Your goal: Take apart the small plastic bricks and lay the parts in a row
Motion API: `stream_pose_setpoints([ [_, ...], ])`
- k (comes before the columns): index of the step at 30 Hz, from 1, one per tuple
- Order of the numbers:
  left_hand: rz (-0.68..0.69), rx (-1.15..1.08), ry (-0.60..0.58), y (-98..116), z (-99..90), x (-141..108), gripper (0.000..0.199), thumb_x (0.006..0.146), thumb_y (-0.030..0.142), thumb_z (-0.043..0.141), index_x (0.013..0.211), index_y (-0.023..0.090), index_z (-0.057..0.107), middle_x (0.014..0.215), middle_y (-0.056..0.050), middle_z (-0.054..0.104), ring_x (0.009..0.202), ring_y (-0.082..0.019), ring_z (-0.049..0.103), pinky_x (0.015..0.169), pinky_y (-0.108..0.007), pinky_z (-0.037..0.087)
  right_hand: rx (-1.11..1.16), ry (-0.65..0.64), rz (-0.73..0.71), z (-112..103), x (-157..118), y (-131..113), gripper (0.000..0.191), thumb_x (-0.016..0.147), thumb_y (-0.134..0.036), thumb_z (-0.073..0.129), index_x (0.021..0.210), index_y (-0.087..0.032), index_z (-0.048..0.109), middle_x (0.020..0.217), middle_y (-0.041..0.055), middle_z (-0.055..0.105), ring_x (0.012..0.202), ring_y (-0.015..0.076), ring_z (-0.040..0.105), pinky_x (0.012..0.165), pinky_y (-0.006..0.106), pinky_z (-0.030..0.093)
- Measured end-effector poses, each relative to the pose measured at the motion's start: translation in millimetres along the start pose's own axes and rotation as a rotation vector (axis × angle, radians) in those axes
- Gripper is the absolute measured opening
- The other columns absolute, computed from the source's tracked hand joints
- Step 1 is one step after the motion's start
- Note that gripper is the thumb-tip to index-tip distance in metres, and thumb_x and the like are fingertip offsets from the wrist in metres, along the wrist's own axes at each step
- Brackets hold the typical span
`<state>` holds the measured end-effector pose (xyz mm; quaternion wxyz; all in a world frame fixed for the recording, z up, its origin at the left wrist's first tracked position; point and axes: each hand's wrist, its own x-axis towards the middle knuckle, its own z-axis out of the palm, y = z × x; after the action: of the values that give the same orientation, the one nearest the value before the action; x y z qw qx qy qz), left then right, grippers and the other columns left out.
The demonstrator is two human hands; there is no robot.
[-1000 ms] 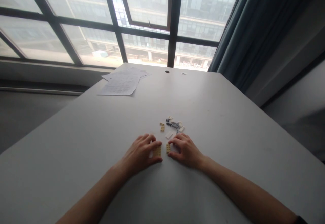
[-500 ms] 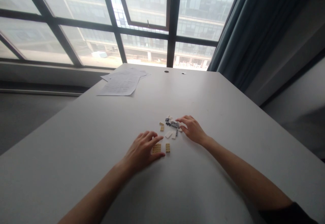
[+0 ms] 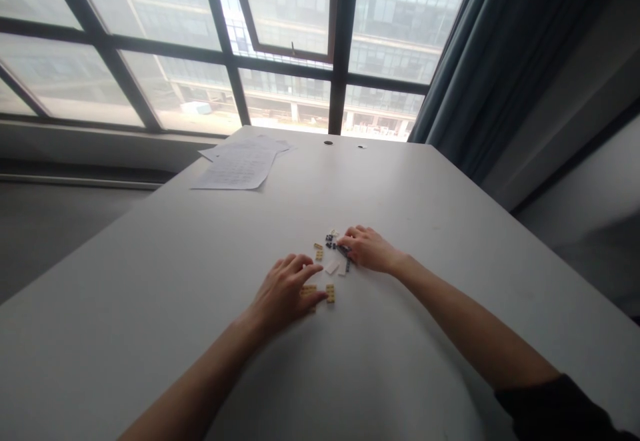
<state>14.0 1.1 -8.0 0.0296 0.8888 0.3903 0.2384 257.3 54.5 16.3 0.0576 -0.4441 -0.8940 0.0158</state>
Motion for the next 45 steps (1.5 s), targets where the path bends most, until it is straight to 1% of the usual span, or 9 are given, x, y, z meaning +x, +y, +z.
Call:
stream_pose_setpoints([
  [2, 0.018, -0.002, 0.012, -1.1, 0.3, -1.5, 0.036, 0.080, 0.043, 0.065, 0.109, 0.022, 0.062, 0.105, -0.008, 0.061, 0.094, -0.022, 0.055, 0.084, -0.039, 0.045, 0.095, 0.066, 0.004, -1.2, -4.9, -2.3, 0.030, 0.083, -0.016, 0.062, 0.113, -0.021, 0.061, 0.111, 0.0097, 0.059, 0.104, 0.0211, 0.053, 0.091, 0.035, 0.040],
  [5, 0.041, -0.011, 0.022, -2.2, 0.4, -3.5, 0.034, 0.080, 0.041, 0.064, 0.109, 0.022, 0.062, 0.105, -0.008, 0.061, 0.094, -0.022, 0.054, 0.084, -0.039, 0.045, 0.406, 0.177, 0.043, 1.2, -16.6, -9.1, 0.027, 0.081, -0.020, 0.063, 0.108, -0.019, 0.062, 0.105, 0.0081, 0.060, 0.097, 0.0190, 0.055, 0.088, 0.034, 0.043],
  [8, 0.059, -0.033, 0.029, -0.9, 1.4, -4.7, 0.033, 0.081, 0.039, 0.063, 0.109, 0.022, 0.062, 0.105, -0.008, 0.061, 0.095, -0.023, 0.054, 0.085, -0.039, 0.045, 0.900, 0.196, 0.184, 6.8, -31.2, -19.0, 0.026, 0.081, -0.028, 0.060, 0.105, -0.018, 0.063, 0.093, 0.0054, 0.062, 0.079, 0.0154, 0.056, 0.072, 0.029, 0.047],
  [11, 0.083, -0.054, 0.033, 1.7, 3.4, -5.2, 0.032, 0.082, 0.039, 0.063, 0.109, 0.022, 0.062, 0.105, -0.008, 0.061, 0.097, -0.023, 0.053, 0.086, -0.039, 0.044, 1.375, 0.204, 0.351, 9.8, -44.2, -27.3, 0.031, 0.089, -0.032, 0.044, 0.109, -0.015, 0.061, 0.087, 0.0071, 0.063, 0.071, 0.0142, 0.055, 0.064, 0.027, 0.046],
  [15, 0.084, -0.063, 0.022, 3.8, 5.1, -5.8, 0.030, 0.082, 0.037, 0.063, 0.108, 0.022, 0.062, 0.106, -0.008, 0.061, 0.098, -0.023, 0.053, 0.087, -0.040, 0.042, 1.617, 0.206, 0.428, 7.2, -53.3, -31.5, 0.038, 0.090, -0.033, 0.033, 0.102, -0.014, 0.063, 0.090, 0.0103, 0.063, 0.068, 0.0147, 0.054, 0.063, 0.028, 0.045],
  [18, 0.081, -0.055, 0.011, 4.9, 4.6, -5.8, 0.030, 0.082, 0.037, 0.064, 0.108, 0.022, 0.063, 0.106, -0.007, 0.062, 0.099, -0.023, 0.053, 0.088, -0.040, 0.042, 1.448, 0.207, 0.405, 6.0, -56.4, -34.7, 0.030, 0.085, -0.033, 0.043, 0.099, -0.015, 0.062, 0.084, 0.0074, 0.063, 0.066, 0.0148, 0.052, 0.061, 0.028, 0.044],
  [23, 0.099, -0.038, -0.012, 9.5, 2.3, -4.3, 0.030, 0.082, 0.038, 0.064, 0.107, 0.023, 0.064, 0.105, -0.007, 0.063, 0.100, -0.023, 0.052, 0.087, -0.040, 0.041, 0.626, 0.230, 0.204, 13.1, -61.6, -50.8, 0.026, 0.072, -0.023, 0.065, 0.098, -0.020, 0.064, 0.094, 0.0052, 0.061, 0.086, 0.0186, 0.054, 0.080, 0.033, 0.045],
  [26, 0.103, -0.034, -0.040, 12.4, 0.8, -3.0, 0.029, 0.082, 0.038, 0.062, 0.107, 0.023, 0.064, 0.104, -0.007, 0.063, 0.100, -0.024, 0.051, 0.088, -0.041, 0.040, 0.416, 0.185, 0.133, 18.7, -61.2, -60.3, 0.029, 0.072, -0.021, 0.065, 0.102, -0.021, 0.063, 0.099, 0.0065, 0.061, 0.098, 0.0219, 0.053, 0.089, 0.036, 0.043],
  [45, 0.100, -0.030, -0.056, 15.4, 2.6, -1.6, 0.021, 0.084, 0.036, 0.061, 0.100, 0.024, 0.066, 0.100, -0.006, 0.064, 0.099, -0.023, 0.051, 0.087, -0.040, 0.038, 0.417, 0.176, 0.147, 29.9, -57.4, -66.5, 0.032, 0.072, -0.026, 0.069, 0.103, -0.021, 0.062, 0.101, 0.0062, 0.060, 0.098, 0.0218, 0.053, 0.091, 0.037, 0.041],
])
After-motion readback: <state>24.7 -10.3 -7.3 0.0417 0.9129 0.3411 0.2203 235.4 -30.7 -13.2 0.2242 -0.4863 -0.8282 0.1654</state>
